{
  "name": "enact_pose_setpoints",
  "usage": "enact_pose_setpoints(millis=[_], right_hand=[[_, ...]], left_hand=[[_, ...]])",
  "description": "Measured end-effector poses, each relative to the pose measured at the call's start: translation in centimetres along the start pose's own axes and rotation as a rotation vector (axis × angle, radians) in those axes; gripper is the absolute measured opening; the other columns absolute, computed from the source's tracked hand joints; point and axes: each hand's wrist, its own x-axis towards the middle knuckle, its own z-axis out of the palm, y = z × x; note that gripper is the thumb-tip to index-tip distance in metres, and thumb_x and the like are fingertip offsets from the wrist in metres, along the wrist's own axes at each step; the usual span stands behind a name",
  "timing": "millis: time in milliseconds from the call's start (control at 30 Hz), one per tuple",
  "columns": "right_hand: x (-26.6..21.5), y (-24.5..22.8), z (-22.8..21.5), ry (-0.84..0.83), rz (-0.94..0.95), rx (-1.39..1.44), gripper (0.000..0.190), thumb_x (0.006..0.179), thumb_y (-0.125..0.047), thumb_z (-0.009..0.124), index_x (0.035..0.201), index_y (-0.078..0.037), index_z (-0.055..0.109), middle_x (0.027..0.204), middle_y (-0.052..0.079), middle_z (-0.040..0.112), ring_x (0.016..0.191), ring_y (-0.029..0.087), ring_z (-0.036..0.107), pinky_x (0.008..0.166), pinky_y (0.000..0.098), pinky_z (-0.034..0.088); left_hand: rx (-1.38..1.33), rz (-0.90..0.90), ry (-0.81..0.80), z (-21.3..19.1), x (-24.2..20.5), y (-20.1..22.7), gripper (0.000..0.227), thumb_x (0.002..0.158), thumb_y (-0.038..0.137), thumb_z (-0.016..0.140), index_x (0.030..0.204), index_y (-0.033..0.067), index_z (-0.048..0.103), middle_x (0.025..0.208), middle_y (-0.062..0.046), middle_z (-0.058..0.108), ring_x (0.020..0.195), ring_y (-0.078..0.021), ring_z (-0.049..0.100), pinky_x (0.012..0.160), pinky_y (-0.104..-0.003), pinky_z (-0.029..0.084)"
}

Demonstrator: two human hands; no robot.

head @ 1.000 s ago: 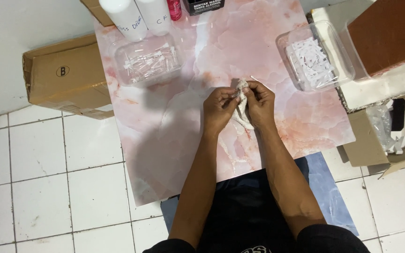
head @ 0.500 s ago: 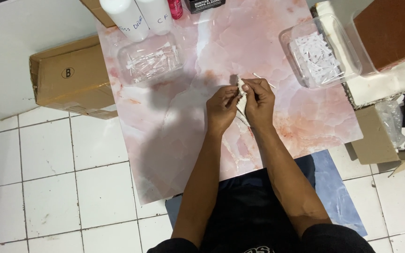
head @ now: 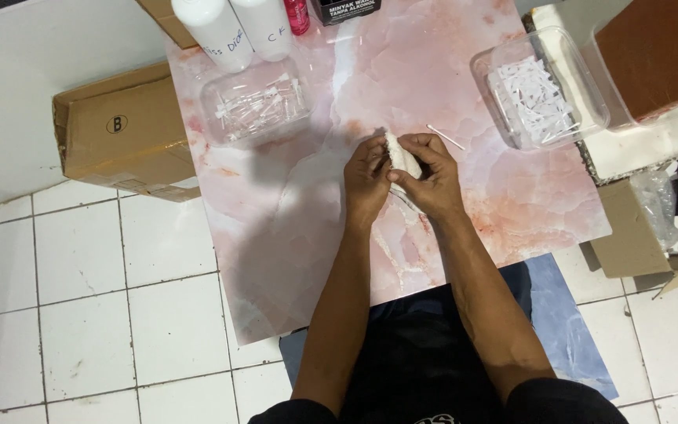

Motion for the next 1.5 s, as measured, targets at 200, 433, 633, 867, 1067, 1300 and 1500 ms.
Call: enact_pose_setpoints(millis=[200,433,633,867,1067,1300,1500], right_hand=[[-0.6,-1.0,0.1,0.247,0.248,-0.041,0.008,0.097,0.003,0.071,0.103,0.003,0.076,0.089,0.011,0.068,0.089,0.012,0.06,0.08,0.031,0.052],[1.9,-14.3,0.0,0.532,0.457,0.109,0.009,0.099,-0.004,0.067,0.093,-0.01,0.071,0.08,-0.001,0.063,0.075,0.008,0.056,0.075,0.0215,0.045],[0.0,-12.6,-9.5,0.507,0.4,-0.031,0.023,0.105,-0.002,0.07,0.086,-0.015,0.069,0.081,-0.006,0.065,0.078,0.005,0.057,0.073,0.0196,0.05],[1.9,-11.6,3.0,0.547,0.209,0.061,0.023,0.103,-0.009,0.064,0.081,-0.012,0.066,0.078,0.0,0.058,0.079,0.008,0.051,0.078,0.0247,0.042],[-1.0,-3.5,0.7,0.272,0.222,0.21,0.028,0.104,-0.017,0.058,0.114,0.005,0.073,0.101,0.016,0.073,0.101,0.02,0.069,0.093,0.0369,0.056],[-2.2,-0.2,-0.9,0.237,0.168,0.024,0.021,0.09,0.01,0.076,0.111,0.008,0.072,0.093,0.011,0.068,0.085,0.011,0.06,0.075,0.0269,0.053],[-2.3,0.8,-1.1,0.295,0.173,0.113,0.009,0.091,0.012,0.075,0.1,0.01,0.072,0.087,0.013,0.066,0.074,0.013,0.062,0.066,0.0261,0.055]], left_hand=[[-0.051,-0.001,0.012,0.3,0.4,-0.8,0.033,0.092,0.002,0.075,0.124,0.0016,0.065,0.096,-0.016,0.071,0.09,-0.0218,0.072,0.079,-0.036,0.064],[-0.139,-0.025,0.049,-0.1,0.8,-1.6,0.033,0.091,0.006,0.078,0.121,0.0014,0.065,0.095,-0.015,0.071,0.089,-0.021,0.072,0.081,-0.035,0.064],[-0.065,-0.031,-0.035,0.7,0.4,0.0,0.027,0.088,0.002,0.075,0.112,0.0089,0.065,0.099,-0.008,0.074,0.096,-0.0151,0.071,0.091,-0.027,0.061],[-0.13,-0.043,-0.082,1.0,0.5,-1.2,0.034,0.09,0.004,0.079,0.118,0.0002,0.062,0.098,-0.017,0.074,0.093,-0.0207,0.073,0.084,-0.032,0.062],[-0.051,-0.105,-0.043,0.5,0.5,0.3,0.027,0.095,0.023,0.078,0.113,0.0028,0.073,0.093,-0.014,0.075,0.088,-0.0175,0.07,0.079,-0.033,0.061],[0.019,-0.074,-0.049,0.1,0.6,-0.8,0.028,0.093,0.024,0.081,0.114,0.0071,0.077,0.087,-0.008,0.073,0.083,-0.0108,0.066,0.072,-0.026,0.057],[0.059,-0.011,-0.163,0.1,0.1,1.4,0.033,0.097,0.011,0.073,0.13,0.0104,0.072,0.097,-0.011,0.071,0.094,-0.0129,0.064,0.083,-0.03,0.058]])
